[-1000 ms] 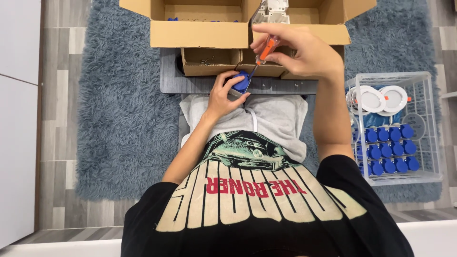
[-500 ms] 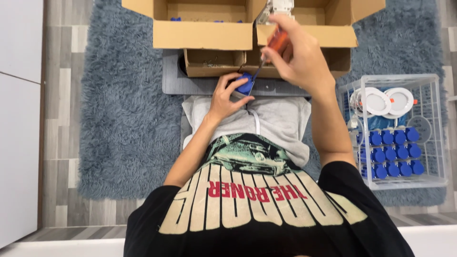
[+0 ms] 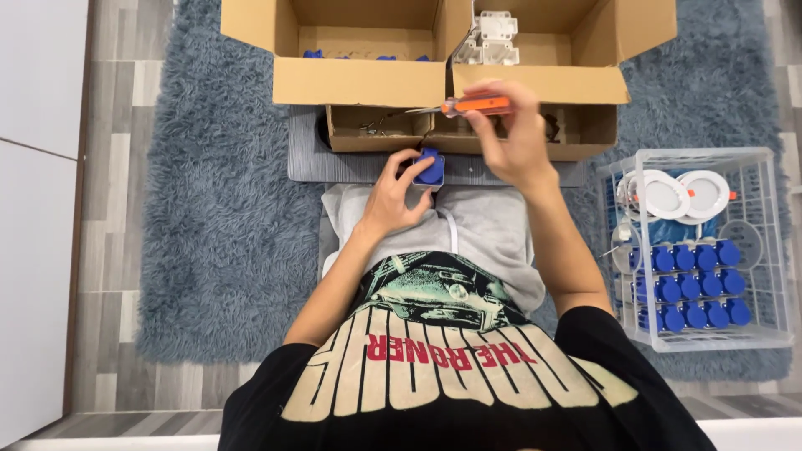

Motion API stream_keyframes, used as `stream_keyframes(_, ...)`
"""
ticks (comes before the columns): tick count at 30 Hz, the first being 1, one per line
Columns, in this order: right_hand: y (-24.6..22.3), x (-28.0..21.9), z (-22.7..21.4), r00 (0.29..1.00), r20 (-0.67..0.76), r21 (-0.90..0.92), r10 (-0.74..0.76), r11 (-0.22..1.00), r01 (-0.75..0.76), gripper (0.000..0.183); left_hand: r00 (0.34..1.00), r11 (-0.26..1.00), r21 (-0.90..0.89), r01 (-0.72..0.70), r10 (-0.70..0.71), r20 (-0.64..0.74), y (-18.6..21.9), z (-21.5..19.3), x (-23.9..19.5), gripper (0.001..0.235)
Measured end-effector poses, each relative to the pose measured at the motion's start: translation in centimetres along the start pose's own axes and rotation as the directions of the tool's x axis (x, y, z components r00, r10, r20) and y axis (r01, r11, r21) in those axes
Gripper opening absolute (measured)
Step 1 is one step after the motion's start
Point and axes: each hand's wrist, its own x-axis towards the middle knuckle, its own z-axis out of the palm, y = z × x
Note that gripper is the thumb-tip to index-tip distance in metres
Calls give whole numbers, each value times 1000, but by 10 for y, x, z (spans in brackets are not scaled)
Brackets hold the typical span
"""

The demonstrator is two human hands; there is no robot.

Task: Assembling and inspecting electrical components using a screwdriver

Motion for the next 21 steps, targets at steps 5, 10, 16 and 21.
stream_keyframes(5,33,-5,23,999,35,-105,2,994,1,50,997,991,134,27,-17,-81,-4,-4,-1,55)
stream_keyframes(10,43,-5,40,995,-8,-160,-95,983,92,40,981,979,200,-27,65,-184,-24,4,-1,59)
stream_keyframes(16,43,-9,37,990,-72,-132,-123,985,113,37,961,978,201,-65,115,-252,-27,3,-2,61)
stream_keyframes(21,36,-14,25,988,-112,-62,-103,993,96,39,964,995,101,-4,31,-266,-25,-8,-4,60)
